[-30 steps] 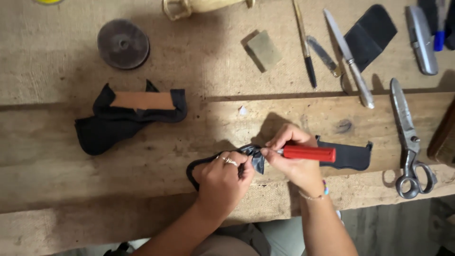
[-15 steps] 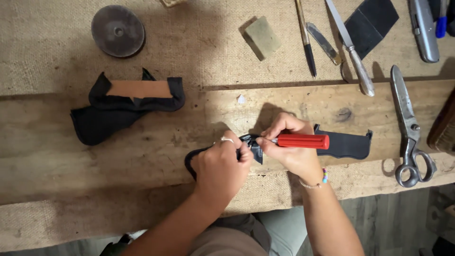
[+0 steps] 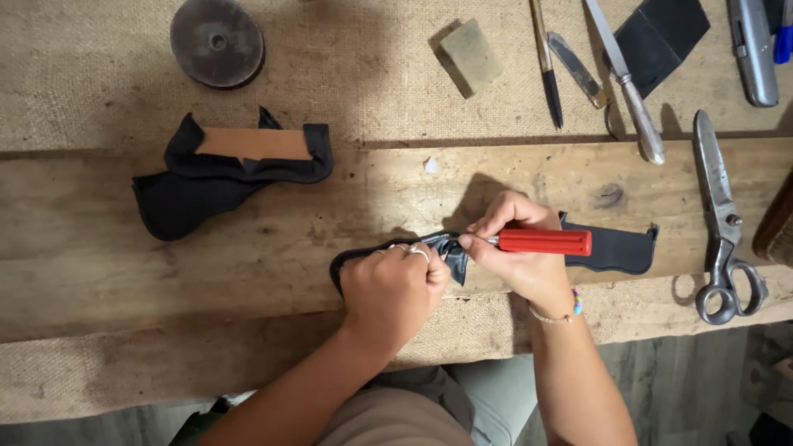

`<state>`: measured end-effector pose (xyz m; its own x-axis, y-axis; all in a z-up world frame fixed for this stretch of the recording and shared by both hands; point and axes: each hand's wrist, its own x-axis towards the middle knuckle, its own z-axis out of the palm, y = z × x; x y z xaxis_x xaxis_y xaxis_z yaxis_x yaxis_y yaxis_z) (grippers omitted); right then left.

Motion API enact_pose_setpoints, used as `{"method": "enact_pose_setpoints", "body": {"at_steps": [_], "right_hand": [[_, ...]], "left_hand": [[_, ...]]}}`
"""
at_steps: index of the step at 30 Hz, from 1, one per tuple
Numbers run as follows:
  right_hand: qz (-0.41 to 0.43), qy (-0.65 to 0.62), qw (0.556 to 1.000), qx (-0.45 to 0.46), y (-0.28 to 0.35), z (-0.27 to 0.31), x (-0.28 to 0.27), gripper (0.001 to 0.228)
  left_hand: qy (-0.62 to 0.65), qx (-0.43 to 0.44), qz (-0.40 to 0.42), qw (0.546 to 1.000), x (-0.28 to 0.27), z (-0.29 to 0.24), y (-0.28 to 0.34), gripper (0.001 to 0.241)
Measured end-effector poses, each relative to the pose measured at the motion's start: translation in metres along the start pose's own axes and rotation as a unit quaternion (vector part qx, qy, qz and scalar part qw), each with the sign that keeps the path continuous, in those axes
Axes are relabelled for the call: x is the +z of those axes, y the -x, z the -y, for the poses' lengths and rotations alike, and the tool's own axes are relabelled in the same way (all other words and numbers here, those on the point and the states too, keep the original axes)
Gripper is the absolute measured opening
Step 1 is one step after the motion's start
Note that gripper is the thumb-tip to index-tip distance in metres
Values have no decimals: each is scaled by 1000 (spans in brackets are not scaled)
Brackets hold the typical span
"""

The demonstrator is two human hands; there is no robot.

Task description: Tracing and cutting leather pieces using a utility knife on a wooden workbench

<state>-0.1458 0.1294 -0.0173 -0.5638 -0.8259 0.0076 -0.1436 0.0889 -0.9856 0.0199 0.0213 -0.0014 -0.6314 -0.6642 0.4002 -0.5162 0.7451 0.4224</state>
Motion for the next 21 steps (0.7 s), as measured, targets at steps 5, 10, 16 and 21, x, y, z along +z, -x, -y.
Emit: {"method": "enact_pose_setpoints", "body": {"at_steps": [5,10,16,21], "right_hand": [[3,48,999,-19,3,-1,2,24],[6,45,999,-29,2,0,2,23],[13,48,997,-58,-3,5,4,23],[9,65,995,-81,-1,8,9,22]], "left_hand": [[35,43,-91,994,-6,-1,-10,32],[23,48,-102,993,-4,-1,-9,33],[16,46,-109,993,-3,-2,-7,35],[26,48,-107,993,-5,-2,-10,36]]}}
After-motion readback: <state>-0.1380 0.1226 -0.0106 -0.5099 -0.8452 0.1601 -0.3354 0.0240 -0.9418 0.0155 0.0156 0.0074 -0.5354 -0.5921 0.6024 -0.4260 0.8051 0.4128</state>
